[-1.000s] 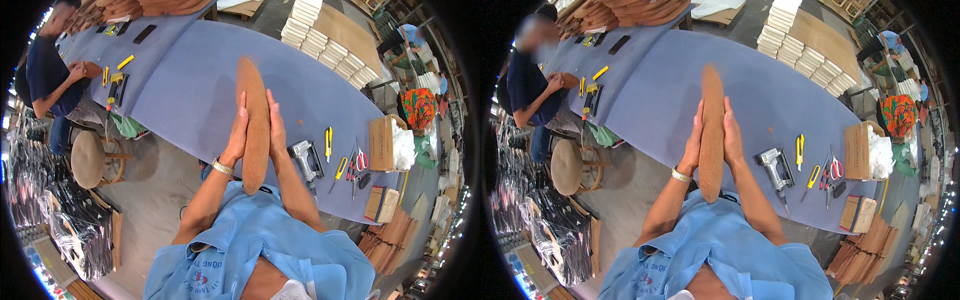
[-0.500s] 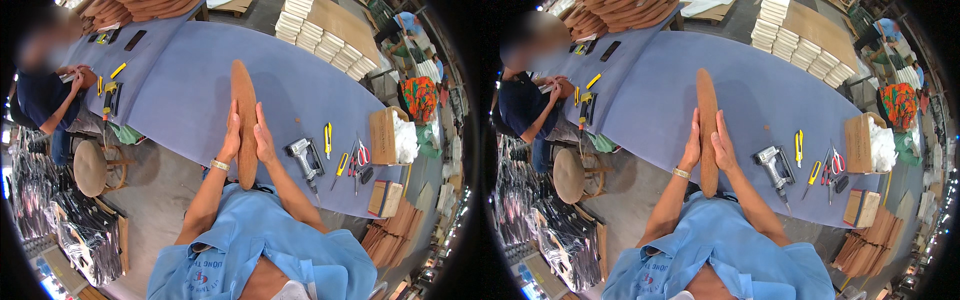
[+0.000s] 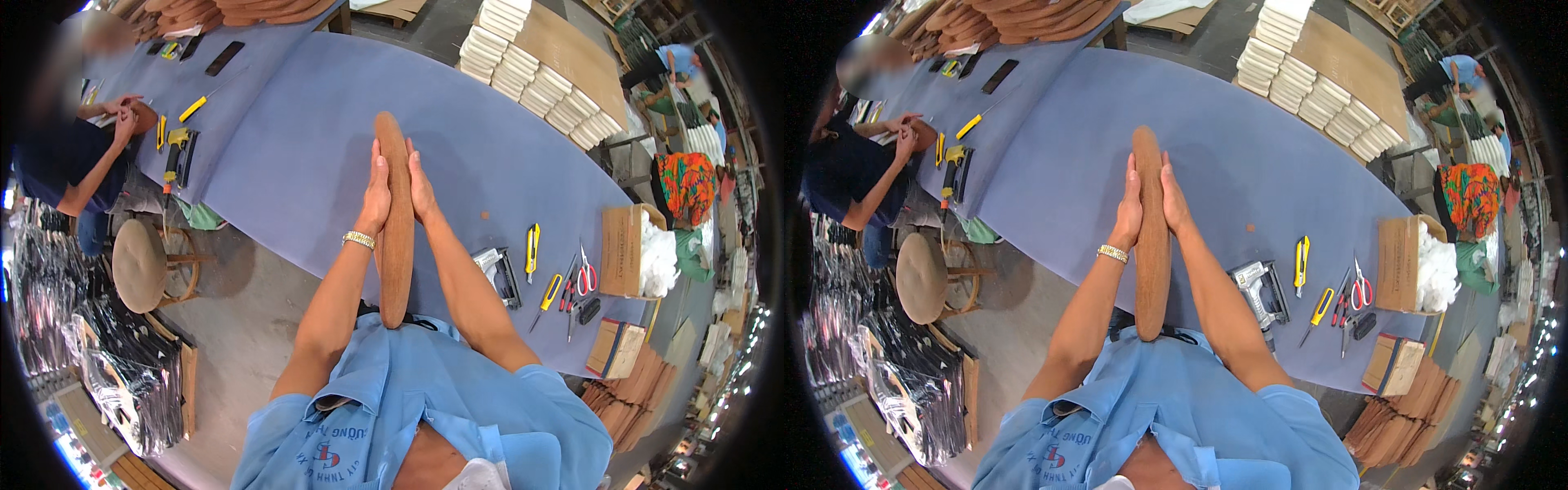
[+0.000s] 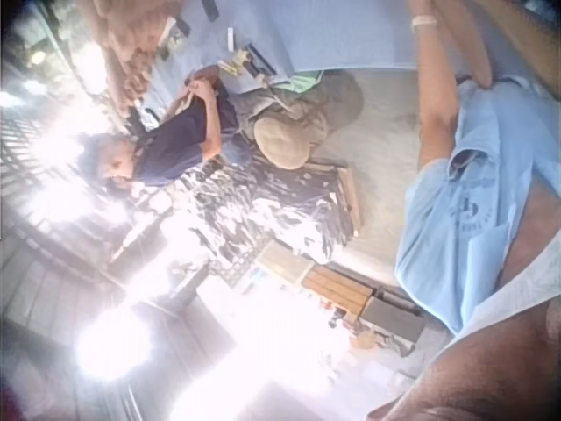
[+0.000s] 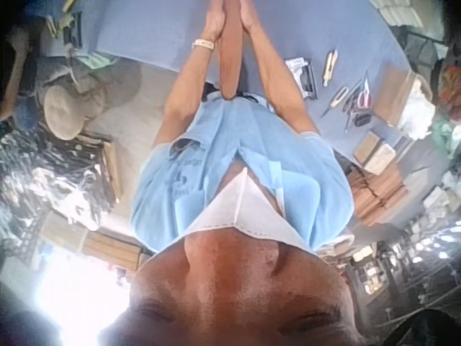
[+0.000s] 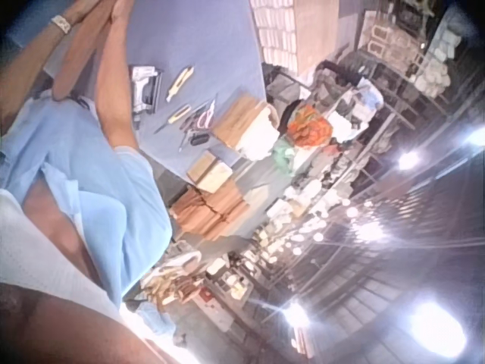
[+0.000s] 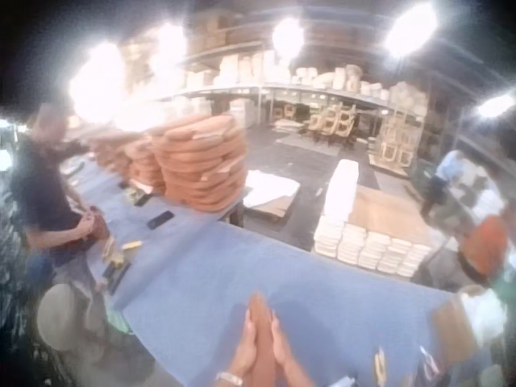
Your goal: The person assembles cushion covers by folding fabric over foam inserts, trimming excess with a utility knife, and securing edges with a staple gun. They repeatedly handle multiple cushion units, flip them, and stack finished pieces on a nearby pile.
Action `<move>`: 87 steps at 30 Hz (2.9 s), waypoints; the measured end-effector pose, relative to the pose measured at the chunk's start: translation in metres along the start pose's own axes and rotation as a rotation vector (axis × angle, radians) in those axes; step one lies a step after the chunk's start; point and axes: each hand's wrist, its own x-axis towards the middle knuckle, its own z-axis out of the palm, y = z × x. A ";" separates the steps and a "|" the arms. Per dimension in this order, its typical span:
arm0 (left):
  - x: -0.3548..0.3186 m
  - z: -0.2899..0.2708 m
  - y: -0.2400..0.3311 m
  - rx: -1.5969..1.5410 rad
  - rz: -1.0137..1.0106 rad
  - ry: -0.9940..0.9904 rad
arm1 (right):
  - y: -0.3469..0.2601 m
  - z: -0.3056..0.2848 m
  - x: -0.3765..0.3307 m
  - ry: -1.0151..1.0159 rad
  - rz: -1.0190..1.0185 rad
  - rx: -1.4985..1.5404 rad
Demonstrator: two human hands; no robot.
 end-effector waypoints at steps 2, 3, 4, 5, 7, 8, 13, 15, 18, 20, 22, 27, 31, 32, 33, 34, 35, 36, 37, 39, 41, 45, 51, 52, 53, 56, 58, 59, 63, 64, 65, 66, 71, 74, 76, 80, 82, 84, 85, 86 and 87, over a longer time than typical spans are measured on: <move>-0.002 -0.004 -0.002 0.016 -0.034 0.015 | 0.009 -0.002 -0.002 0.045 0.073 0.068; -0.004 -0.005 -0.003 0.025 -0.051 0.019 | 0.017 -0.005 -0.006 0.067 0.148 0.036; -0.005 -0.005 -0.005 0.033 -0.066 0.020 | 0.029 -0.012 -0.012 0.090 0.219 0.003; -0.005 -0.005 -0.007 0.040 -0.075 0.021 | 0.037 -0.015 -0.018 0.106 0.243 -0.006; -0.007 -0.008 -0.019 0.001 -0.110 0.019 | 0.053 -0.016 -0.040 0.136 0.258 0.004; -0.008 -0.014 -0.036 -0.049 -0.132 0.018 | 0.060 -0.014 -0.050 0.147 0.250 0.008; -0.015 -0.025 -0.098 -0.209 -0.235 -0.011 | 0.067 -0.008 -0.079 0.177 0.261 0.156; -0.025 -0.020 -0.078 -0.272 -0.401 -0.042 | 0.056 -0.005 -0.089 0.160 0.261 0.243; -0.031 -0.021 -0.082 -0.268 -0.267 -0.079 | 0.045 -0.004 -0.088 0.106 0.194 0.259; -0.045 -0.002 -0.052 -0.053 -0.211 -0.073 | 0.053 -0.019 -0.096 0.146 0.140 0.260; -0.053 0.006 -0.033 0.079 -0.138 -0.075 | 0.053 -0.025 -0.099 0.158 0.088 0.279; -0.056 0.009 -0.012 0.202 -0.047 -0.150 | 0.048 -0.028 -0.092 0.182 -0.064 0.388; -0.050 0.005 -0.018 0.204 0.019 -0.191 | 0.006 -0.009 -0.100 0.186 -0.045 0.406; -0.051 0.003 -0.016 0.196 -0.007 -0.195 | -0.004 -0.003 -0.103 0.186 -0.025 0.404; -0.052 0.001 -0.016 0.183 -0.012 -0.205 | -0.002 -0.001 -0.103 0.188 -0.103 0.323; -0.052 -0.003 -0.016 0.172 -0.016 -0.209 | 0.000 0.004 -0.100 0.182 -0.180 0.244; -0.053 -0.007 -0.021 0.155 0.001 -0.219 | 0.001 0.007 -0.098 0.177 -0.257 0.164; -0.055 -0.011 -0.024 0.137 0.019 -0.229 | 0.000 0.009 -0.095 0.186 -0.272 0.065; -0.059 -0.011 -0.020 0.188 0.010 -0.226 | 0.000 0.009 -0.095 0.202 -0.283 -0.036; -0.066 -0.010 -0.012 0.288 -0.007 -0.222 | -0.001 0.007 -0.092 0.234 -0.303 -0.240; -0.070 -0.017 -0.025 0.317 0.046 -0.227 | -0.009 0.010 -0.088 0.234 -0.321 -0.450; -0.094 -0.025 -0.030 0.269 0.036 -0.268 | -0.037 0.006 -0.047 0.140 -0.181 -0.712; -0.189 -0.035 -0.005 0.645 0.160 -0.232 | -0.047 -0.014 0.038 0.094 -0.060 -0.813; -0.205 -0.037 -0.008 0.643 0.044 -0.243 | -0.044 -0.020 0.052 0.092 -0.047 -0.834; -0.216 -0.045 -0.010 0.653 -0.060 -0.231 | -0.041 -0.017 0.067 0.074 -0.054 -0.844; -0.229 -0.058 -0.025 0.734 -0.101 -0.142 | -0.038 -0.024 0.090 0.052 0.037 -0.669; -0.225 -0.063 -0.029 0.762 -0.056 -0.123 | -0.034 -0.014 0.098 0.071 0.024 -0.595; -0.226 -0.063 -0.030 0.754 -0.010 -0.044 | -0.032 -0.015 0.101 0.049 0.019 -0.563; -0.223 -0.054 0.061 0.734 0.188 0.160 | -0.033 -0.059 0.116 0.073 0.093 -0.398; -0.224 -0.051 0.095 0.761 0.230 0.226 | -0.042 -0.042 0.106 0.026 0.022 -0.450; -0.222 -0.049 0.127 0.785 0.271 0.285 | -0.055 -0.017 0.089 -0.015 -0.047 -0.441; -0.217 -0.049 0.148 0.812 0.318 0.331 | -0.076 0.009 0.069 -0.088 -0.062 -0.424; -0.165 -0.050 0.188 0.910 0.421 0.297 | -0.171 0.101 -0.024 -0.418 -0.357 -0.402; -0.138 -0.038 0.199 0.840 0.398 0.258 | -0.190 0.117 -0.043 -0.458 -0.578 -0.461; -0.137 -0.032 0.202 0.809 0.422 0.264 | -0.188 0.116 -0.038 -0.443 -0.602 -0.488; -0.146 -0.028 0.198 0.831 0.453 0.266 | -0.139 0.083 0.002 -0.388 -0.451 -0.431; -0.152 -0.032 0.189 0.864 0.464 0.299 | -0.119 0.071 0.014 -0.386 -0.426 -0.394; -0.163 -0.034 0.186 0.860 0.407 0.244 | -0.100 0.056 0.022 -0.367 -0.424 -0.378; -0.171 -0.034 0.184 0.860 0.375 0.218 | -0.084 0.045 0.027 -0.343 -0.427 -0.337; -0.179 -0.033 0.178 0.811 0.420 0.232 | -0.066 0.032 0.034 -0.316 -0.434 -0.292; -0.184 -0.030 0.169 0.751 0.465 0.220 | -0.050 0.019 0.034 -0.264 -0.439 -0.259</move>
